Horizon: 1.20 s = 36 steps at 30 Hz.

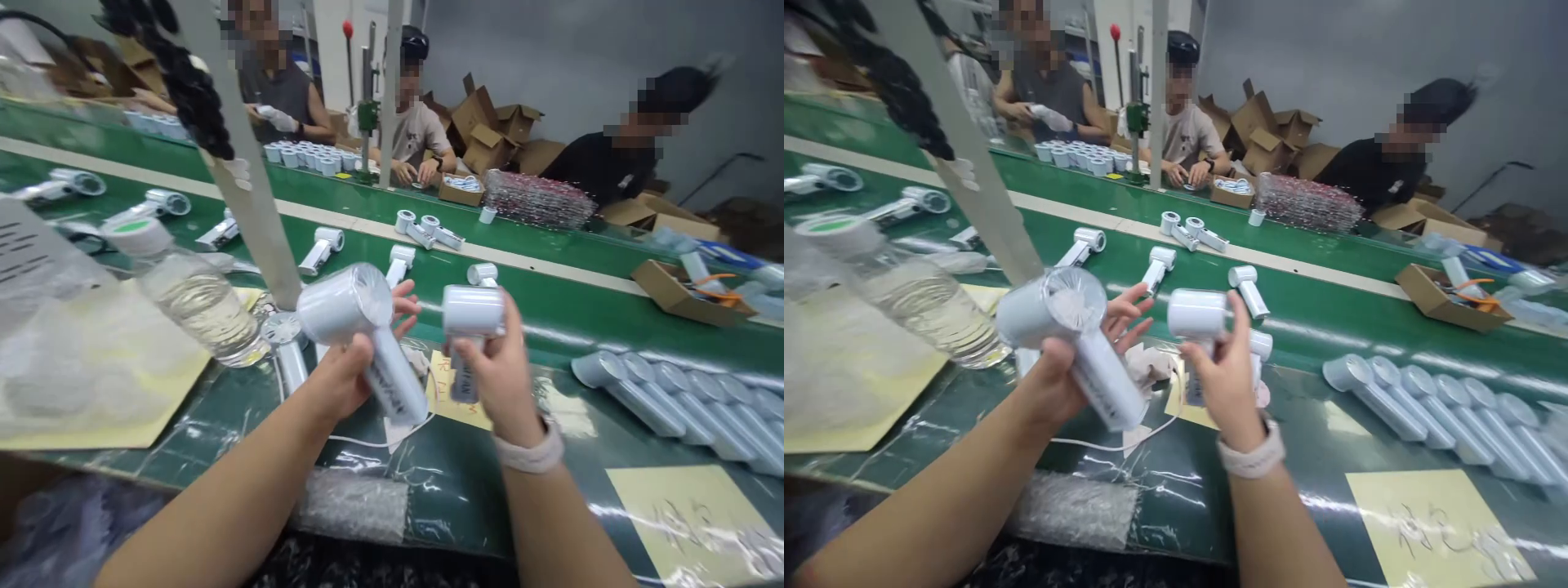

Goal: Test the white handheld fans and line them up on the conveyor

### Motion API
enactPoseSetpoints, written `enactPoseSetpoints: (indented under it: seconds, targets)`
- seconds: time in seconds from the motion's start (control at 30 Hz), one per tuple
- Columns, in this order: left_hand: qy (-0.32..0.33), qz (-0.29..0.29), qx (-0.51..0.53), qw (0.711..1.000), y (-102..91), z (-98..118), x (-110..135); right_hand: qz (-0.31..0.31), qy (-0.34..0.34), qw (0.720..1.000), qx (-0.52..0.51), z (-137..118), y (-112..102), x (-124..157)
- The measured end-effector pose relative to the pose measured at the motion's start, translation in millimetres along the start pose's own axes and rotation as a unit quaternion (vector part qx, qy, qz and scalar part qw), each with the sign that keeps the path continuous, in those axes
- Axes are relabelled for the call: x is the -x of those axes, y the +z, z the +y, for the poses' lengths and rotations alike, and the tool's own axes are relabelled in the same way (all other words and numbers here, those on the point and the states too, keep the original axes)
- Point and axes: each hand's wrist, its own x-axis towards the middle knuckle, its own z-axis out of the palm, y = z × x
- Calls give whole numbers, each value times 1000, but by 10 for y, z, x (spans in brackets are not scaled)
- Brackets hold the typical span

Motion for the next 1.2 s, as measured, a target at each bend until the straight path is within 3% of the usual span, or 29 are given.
enactPoseSetpoints:
  seconds: [0.03, 0.1, 0.17, 0.27, 0.33, 0.4, 0.47, 0.6, 0.7, 0.83, 0.93, 1.1, 1.2]
  targets:
    - [24, 15, -23, 999, 36, -43, 19, -21, -7, 1000, 5, 55, 115, 35]
    - [61, 59, -76, 993, 92, -127, 47, -120, -17, 993, 7, 134, 348, 126]
    - [72, 95, -110, 987, 106, -196, 52, -190, 18, 981, 29, 151, 518, 198]
    - [48, 106, -91, 989, 42, -283, 11, -179, 41, 978, 103, 26, 490, 189]
    - [29, 72, -87, 993, -29, -333, -34, -121, -1, 977, 178, -123, 229, 122]
    - [25, 42, -129, 990, -84, -368, -71, -48, -23, 966, 253, -241, -204, 68]
    - [18, 36, -174, 984, -100, -378, -86, 1, 27, 948, 316, -255, -732, 70]
    - [-28, 36, -193, 980, -24, -338, -54, 79, 122, 861, 487, 67, -1660, 238]
    - [-40, 22, -215, 976, 26, -308, -27, 41, 78, 830, 551, 394, -1973, 375]
    - [-53, 29, -251, 966, -9, -303, -44, 22, -35, 765, 643, 625, -1980, 388]
    - [-71, 56, -248, 964, -47, -286, -73, 53, -66, 727, 682, 680, -1934, 322]
    - [-96, 65, -226, 967, -31, -233, -45, 135, -27, 708, 693, 786, -1877, 314]
    - [-80, 58, -226, 969, -13, -228, -2, 131, 20, 666, 734, 724, -1801, 289]
